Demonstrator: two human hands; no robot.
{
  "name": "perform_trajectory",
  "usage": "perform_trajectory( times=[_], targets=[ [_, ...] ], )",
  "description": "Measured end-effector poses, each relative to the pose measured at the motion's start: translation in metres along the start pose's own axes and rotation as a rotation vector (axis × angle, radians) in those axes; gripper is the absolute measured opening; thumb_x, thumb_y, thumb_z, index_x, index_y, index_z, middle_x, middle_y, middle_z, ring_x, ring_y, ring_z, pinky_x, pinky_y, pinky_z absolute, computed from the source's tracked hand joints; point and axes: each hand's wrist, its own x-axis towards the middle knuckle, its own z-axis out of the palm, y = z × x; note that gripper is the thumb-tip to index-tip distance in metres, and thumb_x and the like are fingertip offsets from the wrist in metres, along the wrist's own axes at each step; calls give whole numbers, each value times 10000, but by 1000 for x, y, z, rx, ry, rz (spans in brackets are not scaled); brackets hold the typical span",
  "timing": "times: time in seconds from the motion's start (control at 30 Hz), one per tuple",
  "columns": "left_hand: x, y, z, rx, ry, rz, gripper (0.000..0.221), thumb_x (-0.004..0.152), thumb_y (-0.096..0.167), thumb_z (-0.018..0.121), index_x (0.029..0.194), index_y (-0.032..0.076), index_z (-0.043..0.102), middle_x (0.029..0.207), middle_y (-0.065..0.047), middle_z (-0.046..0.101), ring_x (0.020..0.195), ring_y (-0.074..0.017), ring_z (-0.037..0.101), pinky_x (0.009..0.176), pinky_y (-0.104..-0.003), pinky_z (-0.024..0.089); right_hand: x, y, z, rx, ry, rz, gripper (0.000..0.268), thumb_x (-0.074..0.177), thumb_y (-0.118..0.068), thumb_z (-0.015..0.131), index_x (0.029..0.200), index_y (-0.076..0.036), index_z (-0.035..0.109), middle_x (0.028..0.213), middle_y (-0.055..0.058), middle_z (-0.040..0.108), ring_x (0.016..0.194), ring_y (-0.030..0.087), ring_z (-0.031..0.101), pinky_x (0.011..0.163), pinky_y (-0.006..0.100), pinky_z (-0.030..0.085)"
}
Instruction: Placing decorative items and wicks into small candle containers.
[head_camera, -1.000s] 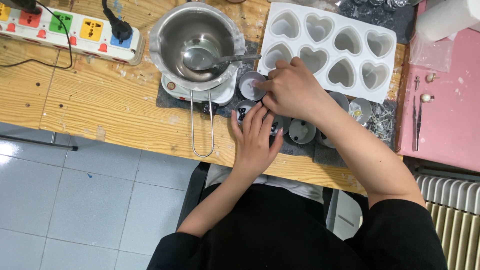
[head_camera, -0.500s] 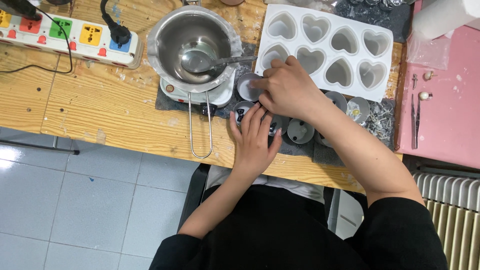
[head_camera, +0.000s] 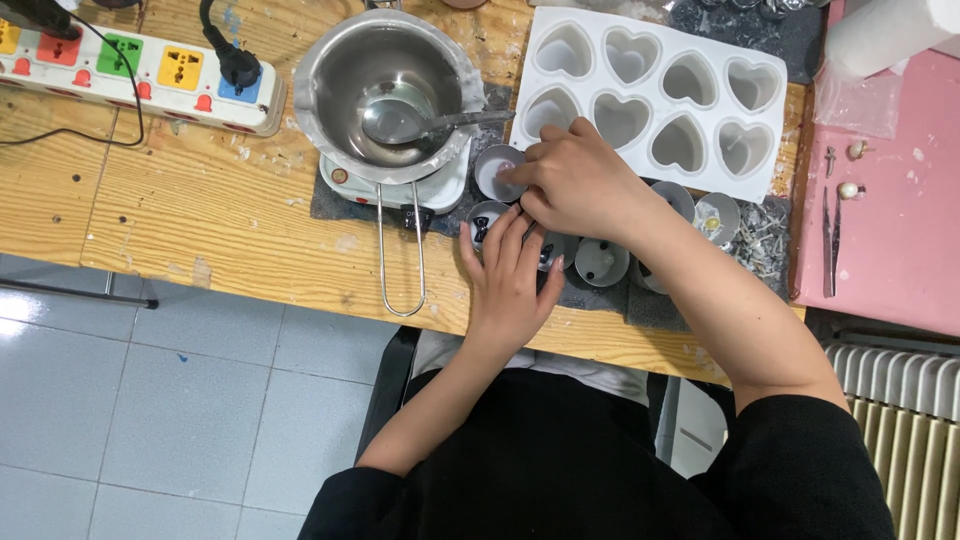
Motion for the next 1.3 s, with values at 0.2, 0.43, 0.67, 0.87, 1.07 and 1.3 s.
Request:
perform_trajectory(
  times=[0.2,0.43,0.67,0.87,1.07,1.3],
  targets=[
    [1,1,-3,6,0,6,498,982,291,646,1382,3,575,1482,-141,513,1484,-300,387,1233,-688,48,0,5,-2,-52,11,20,356,844,-158,597,1127,-158,813,763,42,681,868,249,622,817,413,453],
    [0,0,-2,14,-20,12,496,992,291,634,1384,-6,569,1478,-158,507,1488,-310,373,1225,-690,37,0,7,5,-38,17,31,342,842,-171,610,1111,-179,820,764,46,686,886,248,628,807,408,451],
    [0,-3,-1,29,-1,37,482,980,289,648,1355,-4,576,1459,-157,522,1475,-318,395,1234,-685,46,-5,2,4,-31,79,48,347,789,-190,637,1094,-147,798,829,66,713,930,274,635,812,448,442],
    [4,2,-6,8,-11,45,493,958,247,658,1378,2,579,1456,-124,542,1464,-327,404,1234,-676,13,-62,-8,-24,106,216,74,346,820,-175,647,1140,-98,754,889,64,712,941,273,630,822,448,439],
    [5,13,-8,-28,0,46,415,963,209,646,1353,67,620,1437,-67,583,1454,-307,428,1256,-653,2,-154,10,-47,296,358,237,257,882,-127,682,1128,-86,748,908,69,711,901,254,635,799,427,449],
    [13,51,-8,-62,-18,145,362,958,195,658,1306,99,641,1408,-53,592,1447,-305,437,1271,-642,-11,-254,80,-27,-59,615,791,118,938,-92,789,1053,-69,796,889,107,682,866,278,617,799,425,471]
  ],
)
